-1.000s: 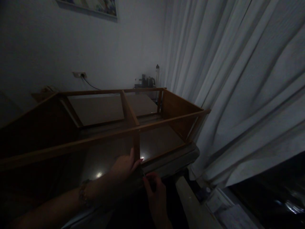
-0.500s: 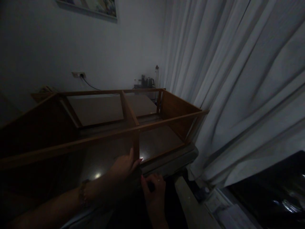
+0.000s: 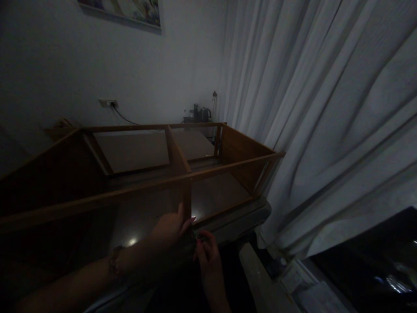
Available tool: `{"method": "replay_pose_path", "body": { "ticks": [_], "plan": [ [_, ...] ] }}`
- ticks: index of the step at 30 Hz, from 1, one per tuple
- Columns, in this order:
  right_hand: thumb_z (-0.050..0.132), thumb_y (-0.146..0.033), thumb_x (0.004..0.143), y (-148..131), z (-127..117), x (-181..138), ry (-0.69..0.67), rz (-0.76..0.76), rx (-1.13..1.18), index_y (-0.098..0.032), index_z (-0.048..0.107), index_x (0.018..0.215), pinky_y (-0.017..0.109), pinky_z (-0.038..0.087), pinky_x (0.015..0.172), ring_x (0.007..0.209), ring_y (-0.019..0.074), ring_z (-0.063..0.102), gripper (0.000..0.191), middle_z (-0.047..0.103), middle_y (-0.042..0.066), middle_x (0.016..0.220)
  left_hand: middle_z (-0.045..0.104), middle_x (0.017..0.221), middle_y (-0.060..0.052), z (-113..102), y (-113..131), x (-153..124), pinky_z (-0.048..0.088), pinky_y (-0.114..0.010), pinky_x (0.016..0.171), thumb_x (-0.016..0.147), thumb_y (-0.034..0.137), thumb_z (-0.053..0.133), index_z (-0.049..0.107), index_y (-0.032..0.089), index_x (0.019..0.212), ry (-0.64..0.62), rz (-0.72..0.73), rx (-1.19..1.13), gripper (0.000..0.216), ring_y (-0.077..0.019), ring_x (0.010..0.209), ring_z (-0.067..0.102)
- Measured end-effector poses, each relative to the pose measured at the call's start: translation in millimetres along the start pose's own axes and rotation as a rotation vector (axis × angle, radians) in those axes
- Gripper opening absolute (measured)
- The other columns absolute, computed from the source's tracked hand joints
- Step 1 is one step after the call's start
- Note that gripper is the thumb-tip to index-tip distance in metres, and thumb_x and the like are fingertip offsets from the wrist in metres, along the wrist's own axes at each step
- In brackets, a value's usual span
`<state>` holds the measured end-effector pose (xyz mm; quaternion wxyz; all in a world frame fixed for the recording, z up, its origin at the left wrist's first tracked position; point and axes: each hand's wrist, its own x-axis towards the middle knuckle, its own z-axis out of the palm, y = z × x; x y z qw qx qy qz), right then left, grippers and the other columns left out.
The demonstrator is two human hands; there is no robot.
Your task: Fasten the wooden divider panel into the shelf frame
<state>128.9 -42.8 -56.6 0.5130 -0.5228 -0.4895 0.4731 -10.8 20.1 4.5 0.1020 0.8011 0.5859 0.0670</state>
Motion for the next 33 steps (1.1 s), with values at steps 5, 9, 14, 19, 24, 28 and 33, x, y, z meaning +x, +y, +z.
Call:
{"method": "replay_pose_path", "body": {
  "ticks": [5,9,14,19,24,28,33],
  "plan": [
    [0.051,-0.044,0.076,0.1,1.3,1.4,0.039,-0.026,0.061,-0.02,0.053,0.1,0.022,0.042,0.048,0.051,0.0132,0.054,0.034,0.058,-0.003,0.058,0.065,0.084,-0.014,-4.0,1.5,-1.5,0.043,-0.024,0.06,0.086,0.044,0.024,0.022,0.004,0.123,-0.039,0.001,-0.022,0.054,-0.0196,0.076,0.064],
    [0.051,-0.044,0.076,2.1,1.6,0.6,0.058,-0.02,0.006,-0.02,0.058,0.085,0.023,0.045,0.051,0.055,0.0145,0.057,0.026,0.06,-0.001,0.06,0.065,0.082,-0.014,-3.8,1.1,-1.5,0.043,-0.025,0.058,0.086,0.045,0.023,0.024,0.004,0.122,-0.034,0.005,-0.001,0.054,-0.0197,0.073,0.064],
    [0.054,-0.04,0.075,2.1,-1.1,0.6,0.01,-0.043,-0.066,-0.018,0.059,0.081,0.025,0.046,0.062,0.068,0.0175,0.06,0.024,0.064,0.003,0.073,0.065,0.084,-0.014,-2.4,0.2,-1.0,0.043,-0.025,0.058,0.086,0.045,0.023,0.024,0.004,0.122,-0.037,-0.001,0.034,0.054,-0.02,0.075,0.064],
    [0.057,-0.031,0.076,-2.6,-7.9,-1.4,-0.083,-0.139,-0.2,-0.019,0.061,0.087,0.027,0.045,0.074,0.082,0.0189,0.06,0.017,0.064,0.003,0.087,0.065,0.083,-0.014,-3.4,1.8,-1.8,0.043,-0.025,0.059,0.086,0.045,0.023,0.023,0.005,0.123,-0.022,-0.004,0.006,0.054,-0.0202,0.075,0.064],
    [0.058,-0.029,0.076,-2.8,-9.0,-1.6,-0.045,-0.227,-0.316,-0.022,0.062,0.085,0.028,0.045,0.075,0.082,0.0185,0.059,0.012,0.063,0.002,0.086,0.065,0.083,-0.015,-1.3,1.2,-1.3,0.044,-0.027,0.06,0.086,0.046,0.023,0.024,0.004,0.122,-0.021,-0.008,0.028,0.055,-0.021,0.075,0.064],
    [0.057,-0.028,0.076,0.6,-5.8,-0.7,0.051,-0.359,-0.446,-0.023,0.064,0.078,0.03,0.044,0.076,0.084,0.0189,0.056,0.009,0.06,0.004,0.088,0.065,0.083,-0.014,2.3,-1.1,0.8,0.043,-0.025,0.058,0.086,0.046,0.022,0.024,0.004,0.122,-0.019,0.0,0.025,0.055,-0.0206,0.074,0.064],
    [0.044,-0.033,0.084,5.7,-2.7,0.1,0.129,-0.299,-0.362,-0.021,0.06,0.089,0.026,0.045,0.071,0.079,0.0169,0.059,0.02,0.062,0.005,0.086,0.066,0.082,-0.012,3.3,-2.1,1.7,0.043,-0.025,0.057,0.086,0.045,0.024,0.029,0.007,0.118,-0.01,-0.009,0.015,0.051,-0.0203,0.072,0.064]
  ]
}}
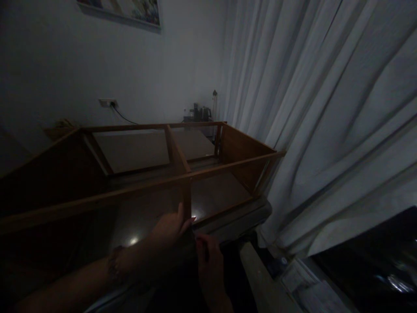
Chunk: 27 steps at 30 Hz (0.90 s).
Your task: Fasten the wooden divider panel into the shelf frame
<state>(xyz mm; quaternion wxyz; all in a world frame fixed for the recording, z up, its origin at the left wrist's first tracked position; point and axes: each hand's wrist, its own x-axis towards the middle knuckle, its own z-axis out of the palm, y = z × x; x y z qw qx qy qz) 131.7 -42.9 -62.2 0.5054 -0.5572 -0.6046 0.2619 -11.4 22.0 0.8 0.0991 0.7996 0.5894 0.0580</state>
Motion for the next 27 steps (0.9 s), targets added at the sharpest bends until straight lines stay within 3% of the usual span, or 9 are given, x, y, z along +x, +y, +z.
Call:
{"method": "replay_pose_path", "body": {
  "ticks": [4,9,16,21,27],
  "plan": [
    [0.041,-0.035,0.085,2.0,1.1,2.3,0.04,0.162,0.196,-0.019,0.049,0.107,0.023,0.046,0.061,0.069,0.0147,0.06,0.028,0.064,0.004,0.081,0.066,0.082,-0.012,-1.7,1.1,-1.7,0.043,-0.025,0.055,0.086,0.045,0.023,0.029,0.007,0.118,0.01,0.012,-0.013,0.049,-0.0197,0.071,0.064],
    [0.045,-0.035,0.083,4.5,0.1,5.0,-0.026,0.253,0.377,-0.019,0.047,0.107,0.022,0.045,0.054,0.055,0.0125,0.057,0.029,0.061,-0.002,0.066,0.066,0.08,-0.012,-1.0,0.7,-2.1,0.042,-0.025,0.054,0.086,0.046,0.023,0.027,0.007,0.119,0.046,0.023,-0.017,0.052,-0.0199,0.069,0.064],
    [0.047,-0.033,0.082,2.4,-2.4,1.6,-0.098,0.187,0.253,-0.02,0.053,0.1,0.022,0.046,0.062,0.075,0.0152,0.06,0.023,0.063,0.003,0.088,0.066,0.083,-0.014,-4.8,1.6,-2.1,0.043,-0.024,0.056,0.086,0.044,0.026,0.026,0.006,0.119,-0.016,0.01,-0.02,0.05,-0.0202,0.072,0.064],
    [0.055,-0.032,0.078,-6.5,-5.6,0.8,-0.174,0.11,0.139,-0.02,0.056,0.096,0.024,0.047,0.068,0.077,0.0168,0.061,0.021,0.065,0.004,0.087,0.066,0.081,-0.013,1.5,-1.1,-1.2,0.043,-0.026,0.057,0.086,0.046,0.021,0.026,0.005,0.119,0.028,0.034,-0.004,0.053,-0.0211,0.072,0.064],
    [0.051,-0.029,0.08,-7.8,-6.2,1.0,-0.179,0.032,0.075,-0.021,0.059,0.094,0.025,0.047,0.074,0.084,0.0175,0.062,0.018,0.066,0.004,0.092,0.066,0.081,-0.013,3.2,-2.1,-0.6,0.043,-0.026,0.056,0.086,0.047,0.02,0.024,0.007,0.121,0.009,0.032,0.016,0.054,-0.0207,0.07,0.064]
  ]
}}
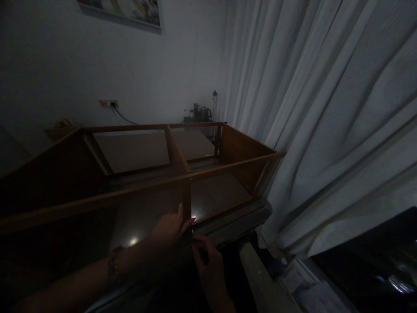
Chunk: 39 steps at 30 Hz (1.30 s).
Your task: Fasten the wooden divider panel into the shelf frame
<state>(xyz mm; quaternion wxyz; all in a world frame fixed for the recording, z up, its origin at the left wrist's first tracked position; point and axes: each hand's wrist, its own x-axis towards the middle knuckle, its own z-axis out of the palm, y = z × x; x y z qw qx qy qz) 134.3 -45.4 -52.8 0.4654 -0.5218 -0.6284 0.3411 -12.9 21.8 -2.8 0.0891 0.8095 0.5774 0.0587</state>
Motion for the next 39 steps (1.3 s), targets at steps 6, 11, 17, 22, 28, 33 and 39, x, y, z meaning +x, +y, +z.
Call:
{"method": "replay_pose_path", "body": {
  "ticks": [6,11,17,22,28,33,39],
  "plan": [
    [0.047,-0.032,0.083,-1.2,1.4,-0.7,-0.005,0.054,-0.02,-0.023,0.054,0.107,0.022,0.049,0.06,0.065,0.0156,0.064,0.027,0.068,0.003,0.082,0.065,0.081,-0.014,-5.2,2.6,-0.8,0.044,-0.026,0.057,0.086,0.045,0.023,0.024,0.004,0.122,-0.013,-0.016,-0.013,0.055,-0.0214,0.073,0.064],
    [0.045,-0.043,0.082,-5.0,8.8,0.5,0.029,0.193,0.177,-0.019,0.048,0.11,0.02,0.043,0.039,0.041,0.0121,0.057,0.038,0.067,0.002,0.067,0.064,0.082,-0.016,-11.4,3.5,-3.6,0.044,-0.026,0.059,0.086,0.044,0.02,0.022,0.001,0.122,-0.006,0.069,-0.003,0.056,-0.0201,0.074,0.063],
    [0.046,-0.051,0.077,-1.5,12.7,4.7,0.006,0.323,0.473,-0.017,0.047,0.099,0.021,0.04,0.035,0.034,0.0114,0.055,0.04,0.069,0.005,0.071,0.064,0.081,-0.015,-9.3,3.5,-3.1,0.044,-0.025,0.058,0.087,0.043,0.023,0.022,0.003,0.122,-0.002,0.034,-0.01,0.053,-0.0197,0.072,0.064],
    [0.05,-0.047,0.076,-0.3,10.7,6.4,0.024,0.325,0.514,-0.019,0.051,0.088,0.027,0.049,0.054,0.064,0.0197,0.065,0.031,0.07,0.007,0.075,0.065,0.081,-0.013,-7.3,3.2,-1.7,0.043,-0.024,0.056,0.086,0.046,0.022,0.026,0.005,0.12,-0.017,-0.012,-0.044,0.053,-0.0192,0.072,0.064],
    [0.046,-0.046,0.079,2.5,8.7,4.3,-0.026,0.246,0.434,-0.02,0.055,0.089,0.03,0.051,0.065,0.084,0.0217,0.063,0.029,0.068,0.007,0.09,0.065,0.082,-0.014,-3.0,1.9,-0.1,0.043,-0.027,0.058,0.086,0.044,0.023,0.025,0.002,0.122,0.005,0.007,-0.015,0.055,-0.0228,0.074,0.064],
    [0.038,-0.036,0.086,0.5,-0.5,-2.8,-0.088,0.109,0.296,-0.022,0.057,0.1,0.029,0.048,0.078,0.1,0.0192,0.056,0.027,0.061,0.005,0.108,0.065,0.081,-0.014,-4.7,2.6,-0.9,0.043,-0.025,0.056,0.086,0.045,0.024,0.024,0.003,0.123,-0.014,-0.016,-0.023,0.056,-0.021,0.072,0.064],
    [0.038,-0.028,0.088,0.1,-5.0,-3.3,-0.168,-0.042,0.125,-0.025,0.052,0.114,0.031,0.039,0.092,0.107,0.0168,0.05,0.03,0.056,0.003,0.116,0.065,0.082,-0.014,-6.6,3.3,-0.8,0.043,-0.025,0.059,0.086,0.045,0.022,0.024,0.003,0.123,-0.024,-0.025,-0.005,0.056,-0.0209,0.074,0.064]
  ]
}}
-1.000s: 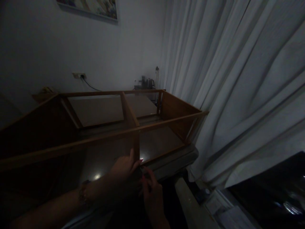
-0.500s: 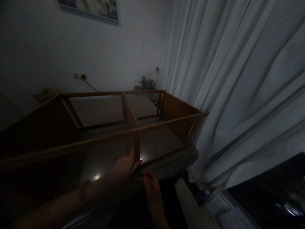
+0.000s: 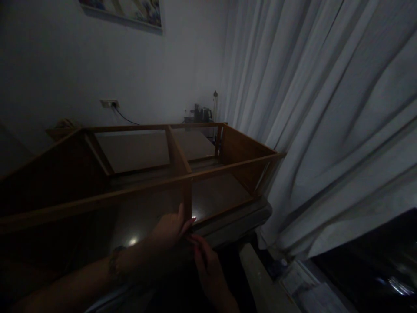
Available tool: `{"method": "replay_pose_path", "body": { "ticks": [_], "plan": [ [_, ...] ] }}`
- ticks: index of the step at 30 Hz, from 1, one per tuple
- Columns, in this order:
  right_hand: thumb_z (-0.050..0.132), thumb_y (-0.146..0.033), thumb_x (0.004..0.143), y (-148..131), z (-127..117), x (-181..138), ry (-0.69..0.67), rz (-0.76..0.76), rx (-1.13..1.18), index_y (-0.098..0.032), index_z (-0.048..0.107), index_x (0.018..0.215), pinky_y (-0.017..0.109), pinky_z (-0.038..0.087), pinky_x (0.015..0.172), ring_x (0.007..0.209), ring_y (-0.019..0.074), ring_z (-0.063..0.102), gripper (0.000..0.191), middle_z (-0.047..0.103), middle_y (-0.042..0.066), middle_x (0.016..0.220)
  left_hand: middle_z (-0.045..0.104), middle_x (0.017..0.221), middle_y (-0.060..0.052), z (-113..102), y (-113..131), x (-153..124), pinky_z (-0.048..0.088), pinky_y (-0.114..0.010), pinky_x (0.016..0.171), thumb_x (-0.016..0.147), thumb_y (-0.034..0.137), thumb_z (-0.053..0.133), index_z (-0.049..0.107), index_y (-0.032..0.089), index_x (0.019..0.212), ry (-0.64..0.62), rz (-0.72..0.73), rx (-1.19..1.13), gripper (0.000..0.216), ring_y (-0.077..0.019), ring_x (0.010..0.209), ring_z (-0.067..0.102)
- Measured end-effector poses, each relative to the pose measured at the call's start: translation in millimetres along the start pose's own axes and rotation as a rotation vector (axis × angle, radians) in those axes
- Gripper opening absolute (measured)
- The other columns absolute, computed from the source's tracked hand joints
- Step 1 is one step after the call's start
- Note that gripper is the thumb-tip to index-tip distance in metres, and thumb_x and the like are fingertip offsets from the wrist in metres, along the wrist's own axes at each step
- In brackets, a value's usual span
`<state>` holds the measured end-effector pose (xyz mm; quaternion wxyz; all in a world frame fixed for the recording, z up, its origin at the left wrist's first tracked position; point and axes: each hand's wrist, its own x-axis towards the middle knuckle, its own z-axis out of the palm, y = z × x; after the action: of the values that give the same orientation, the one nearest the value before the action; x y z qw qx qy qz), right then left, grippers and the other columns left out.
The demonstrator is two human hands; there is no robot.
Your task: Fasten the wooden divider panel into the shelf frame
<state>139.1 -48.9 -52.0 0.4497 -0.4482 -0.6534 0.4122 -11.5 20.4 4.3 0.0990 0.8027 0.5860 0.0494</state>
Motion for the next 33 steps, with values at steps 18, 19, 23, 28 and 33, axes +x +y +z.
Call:
{"method": "replay_pose_path", "body": {
  "ticks": [18,19,23,28,33],
  "plan": [
    [0.047,-0.022,0.084,16.1,4.0,6.9,0.013,-0.261,-0.497,-0.031,0.058,0.105,0.033,0.044,0.075,0.087,0.0193,0.057,0.025,0.065,-0.001,0.103,0.065,0.082,-0.014,0.7,0.2,-0.7,0.043,-0.025,0.059,0.086,0.046,0.022,0.027,0.004,0.121,0.008,-0.004,-0.007,0.056,-0.0205,0.073,0.064],
    [0.048,-0.022,0.084,16.3,4.2,6.6,0.013,-0.267,-0.521,-0.031,0.057,0.106,0.034,0.044,0.075,0.087,0.0195,0.057,0.026,0.064,-0.001,0.104,0.065,0.082,-0.014,1.8,-0.3,-0.3,0.043,-0.025,0.059,0.086,0.047,0.021,0.027,0.004,0.122,0.012,0.002,-0.006,0.056,-0.0205,0.073,0.064],
    [0.048,-0.022,0.083,15.6,4.9,6.7,0.033,-0.316,-0.576,-0.033,0.056,0.109,0.034,0.044,0.074,0.086,0.0192,0.059,0.03,0.064,-0.001,0.105,0.065,0.083,-0.014,3.0,-1.6,0.8,0.043,-0.025,0.057,0.086,0.046,0.022,0.025,0.004,0.123,-0.004,0.011,-0.024,0.056,-0.0205,0.073,0.064],
    [0.05,-0.024,0.083,16.5,6.3,6.1,0.073,-0.309,-0.577,-0.032,0.057,0.107,0.033,0.045,0.07,0.083,0.0192,0.059,0.027,0.066,-0.001,0.101,0.065,0.082,-0.014,1.4,-0.9,0.5,0.043,-0.025,0.058,0.086,0.046,0.022,0.023,0.004,0.123,-0.006,0.0,-0.027,0.056,-0.02,0.072,0.064],
    [0.053,-0.022,0.082,26.7,3.0,0.9,0.233,-0.434,-0.655,-0.03,0.061,0.1,0.033,0.044,0.07,0.075,0.0173,0.062,0.022,0.069,-0.001,0.085,0.065,0.082,-0.014,2.8,-0.5,0.8,0.042,-0.025,0.056,0.085,0.047,0.022,0.022,0.005,0.123,0.027,0.01,-0.034,0.057,-0.0205,0.071,0.064]
  ]
}}
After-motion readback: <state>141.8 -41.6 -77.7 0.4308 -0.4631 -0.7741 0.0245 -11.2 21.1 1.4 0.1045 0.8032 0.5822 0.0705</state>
